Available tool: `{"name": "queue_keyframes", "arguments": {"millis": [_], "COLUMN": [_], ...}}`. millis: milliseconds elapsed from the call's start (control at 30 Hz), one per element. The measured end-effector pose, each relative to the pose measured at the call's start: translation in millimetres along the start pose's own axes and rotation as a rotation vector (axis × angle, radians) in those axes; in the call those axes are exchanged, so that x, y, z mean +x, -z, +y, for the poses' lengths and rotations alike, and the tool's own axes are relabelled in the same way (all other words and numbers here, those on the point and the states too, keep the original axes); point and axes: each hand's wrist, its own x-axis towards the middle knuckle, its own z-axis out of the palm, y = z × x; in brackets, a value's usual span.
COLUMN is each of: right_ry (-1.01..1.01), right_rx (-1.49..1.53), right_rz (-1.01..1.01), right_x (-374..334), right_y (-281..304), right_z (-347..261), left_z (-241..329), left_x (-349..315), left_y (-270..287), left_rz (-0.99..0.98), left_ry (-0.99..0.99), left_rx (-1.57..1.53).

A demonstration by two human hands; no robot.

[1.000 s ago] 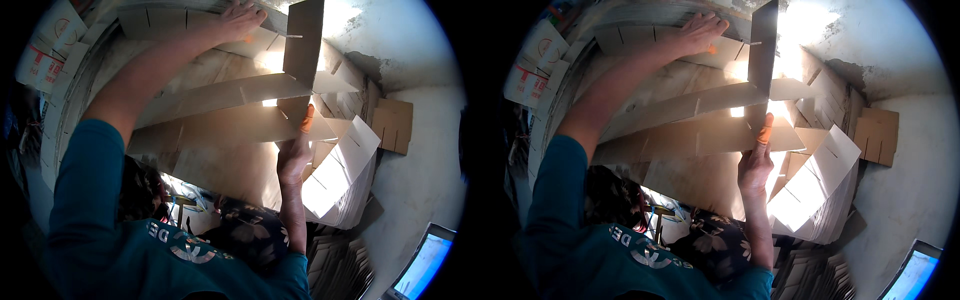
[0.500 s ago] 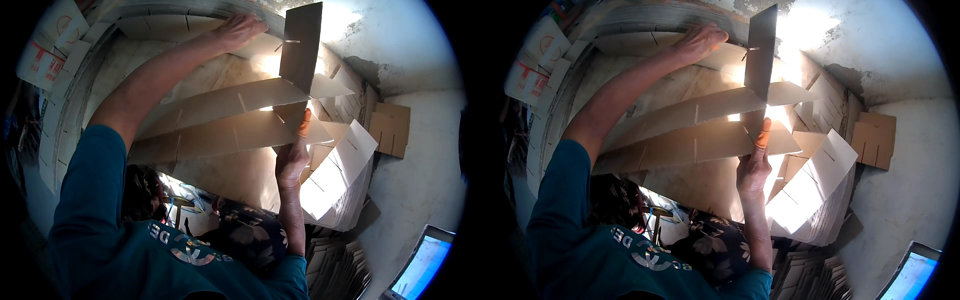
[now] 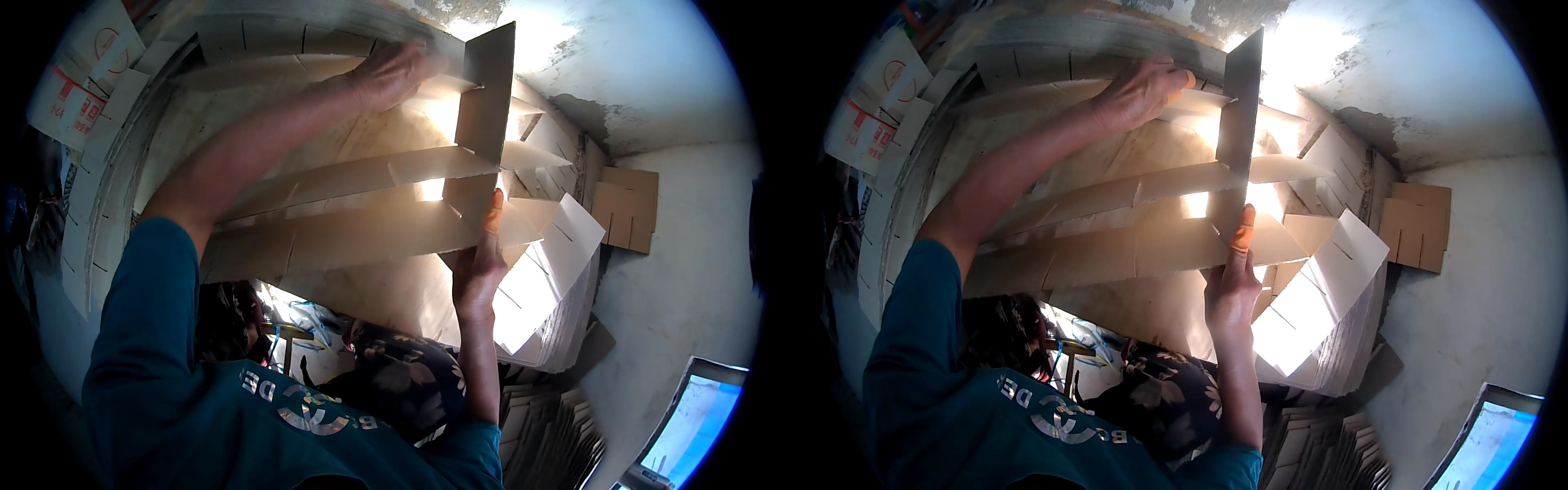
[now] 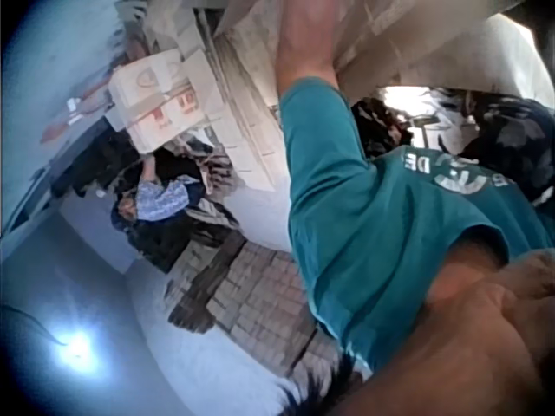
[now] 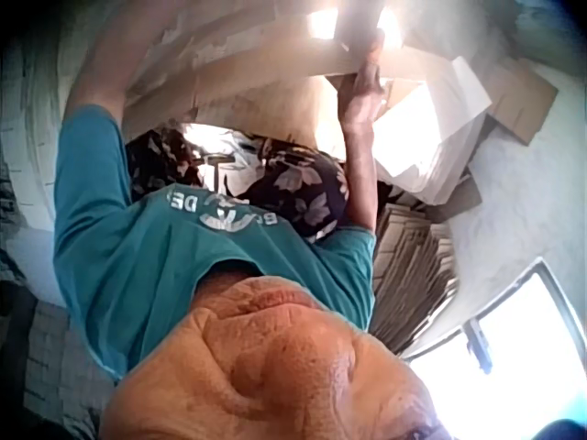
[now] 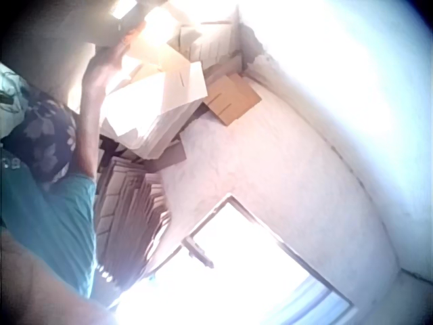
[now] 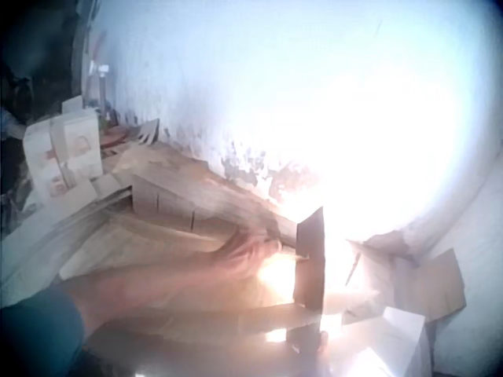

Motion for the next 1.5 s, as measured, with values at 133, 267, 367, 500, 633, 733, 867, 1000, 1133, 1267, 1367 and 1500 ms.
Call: {"name": "queue_keyframes", "arguments": {"millis": [133,267,367,500,633,733,867,1000,1133,1267,1367,1500], "right_ry": [-0.058,0.139,0.120,0.039,-0.072,-0.038,0.067,-0.160,0.045,-0.623,-0.548,-0.591], "right_rx": [0.096,-0.212,-0.237,-0.238,-0.222,-0.234,-0.290,-0.283,-1.021,-0.939,-0.897,-1.040], "right_rz": [-0.049,-0.011,-0.027,-0.063,-0.103,-0.141,-0.253,-0.073,0.592,0.338,0.357,0.304], "right_x": [-16,-25,-33,-38,-37,-38,-28,-34,-70,-103,-110,-104], "right_y": [10,15,18,20,22,23,31,69,117,117,107,101], "right_z": [-4,-4,-4,-3,-1,-6,17,-5,54,77,94,106], "left_z": [6,26,30,33,43,39,37,28,10,31,77,131], "left_x": [-5,-16,-20,-20,-30,-40,-36,-33,-65,-88,-98,-126], "left_y": [-2,-10,-16,-18,-23,-25,-21,10,44,90,135,164], "left_rz": [-0.016,-0.068,-0.031,-0.161,-0.225,-0.249,-0.363,-0.510,-0.329,-0.326,-0.442,-0.525], "left_ry": [0.036,0.026,0.035,0.101,0.135,0.143,0.220,0.373,0.402,0.350,0.350,0.323], "left_rx": [-0.092,-0.095,-0.119,-0.151,-0.291,-0.328,-0.367,-0.330,-0.247,-0.241,-0.128,-0.138]}}
